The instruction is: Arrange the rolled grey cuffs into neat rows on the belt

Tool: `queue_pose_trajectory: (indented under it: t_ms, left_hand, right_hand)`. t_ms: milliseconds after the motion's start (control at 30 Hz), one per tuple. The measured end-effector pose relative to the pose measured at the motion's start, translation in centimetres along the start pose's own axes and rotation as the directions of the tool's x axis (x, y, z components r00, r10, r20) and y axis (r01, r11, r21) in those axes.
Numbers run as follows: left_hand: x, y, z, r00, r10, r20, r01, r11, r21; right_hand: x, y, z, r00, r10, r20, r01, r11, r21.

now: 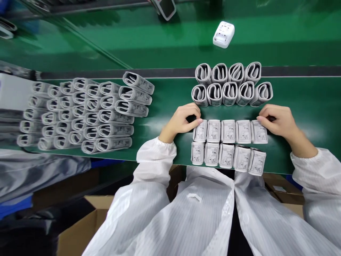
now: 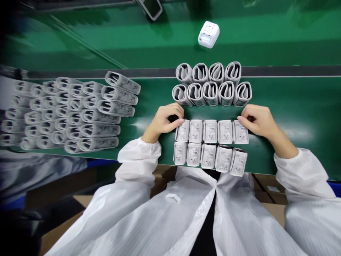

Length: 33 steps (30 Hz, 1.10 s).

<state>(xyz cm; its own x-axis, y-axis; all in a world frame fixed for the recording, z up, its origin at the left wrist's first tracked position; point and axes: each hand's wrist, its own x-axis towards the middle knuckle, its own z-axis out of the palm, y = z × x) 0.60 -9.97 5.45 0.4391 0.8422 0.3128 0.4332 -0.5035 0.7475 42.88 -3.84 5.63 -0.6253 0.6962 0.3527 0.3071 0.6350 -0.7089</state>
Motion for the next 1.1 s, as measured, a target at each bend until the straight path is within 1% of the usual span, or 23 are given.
queue_pose_trajectory:
  t_ms: [67,133,200,300,367,467,500,533,633,700,800,900,1000,1100]
  left_hand:
    - [-0.1,0.0,0.2,1.000,-0.026,-0.012,0.026,1.000,0.006]
    - [-0.2,-0.1,0.4,0.998,-0.036,-0.056,0.037,0.999,0.016]
    - [-0.3,-0.3,0.6,0.989,-0.006,-0.149,0.010,1.000,0.025]
    - [-0.2,-0.6,1.3,0.958,0.053,-0.283,-0.053,0.999,0.007]
    - [-0.1,-0.8,1.8,0.941,0.039,-0.336,-0.052,0.998,-0.031]
    - [0.1,-0.8,2.4,0.922,-0.022,-0.387,-0.003,0.998,-0.064]
    - [0.2,-0.7,2.4,0.914,-0.039,-0.404,0.015,0.998,-0.063]
    - [0.2,-0.6,2.5,0.906,-0.055,-0.420,0.032,0.998,-0.060]
    - [0.3,-0.4,2.5,0.888,-0.085,-0.451,0.066,0.996,-0.058]
    - [0.4,-0.4,2.5,0.888,-0.092,-0.450,0.069,0.995,-0.068]
    - [0.3,-0.5,2.6,0.902,-0.090,-0.421,0.057,0.994,-0.091]
    - [0.2,-0.5,2.7,0.908,-0.075,-0.412,0.037,0.994,-0.098]
    - [0.2,-0.4,2.7,0.898,-0.047,-0.437,0.008,0.996,-0.091]
    - [0.3,-0.4,2.6,0.893,-0.042,-0.448,0.012,0.998,-0.069]
  right_hand:
    - [0.1,0.1,0.2,0.994,-0.001,-0.112,-0.001,1.000,-0.020]
    - [0.2,0.2,0.3,0.974,-0.027,-0.223,0.013,0.998,-0.061]
    - [0.2,0.3,0.3,0.958,-0.032,-0.285,-0.001,0.993,-0.115]
    - [0.2,0.3,0.4,0.936,-0.063,-0.347,-0.005,0.981,-0.192]
    - [0.2,0.4,0.4,0.932,-0.068,-0.356,-0.013,0.975,-0.220]
    - [0.1,0.5,0.4,0.947,0.020,-0.321,-0.098,0.969,-0.227]
    - [0.1,0.5,0.4,0.948,0.029,-0.318,-0.106,0.968,-0.229]
    - [0.1,0.6,0.4,0.948,0.015,-0.319,-0.093,0.969,-0.231]
    - [0.2,1.0,0.4,0.946,-0.076,-0.315,-0.001,0.971,-0.240]
    - [0.2,1.1,0.3,0.942,-0.114,-0.316,0.036,0.970,-0.242]
    - [0.2,1.1,0.3,0.939,-0.129,-0.318,0.054,0.971,-0.234]
    - [0.2,1.1,0.3,0.941,-0.123,-0.314,0.045,0.969,-0.242]
    - [0.2,1.1,0.3,0.941,-0.094,-0.325,0.006,0.965,-0.262]
    - [0.2,1.1,0.4,0.942,-0.081,-0.326,-0.004,0.968,-0.252]
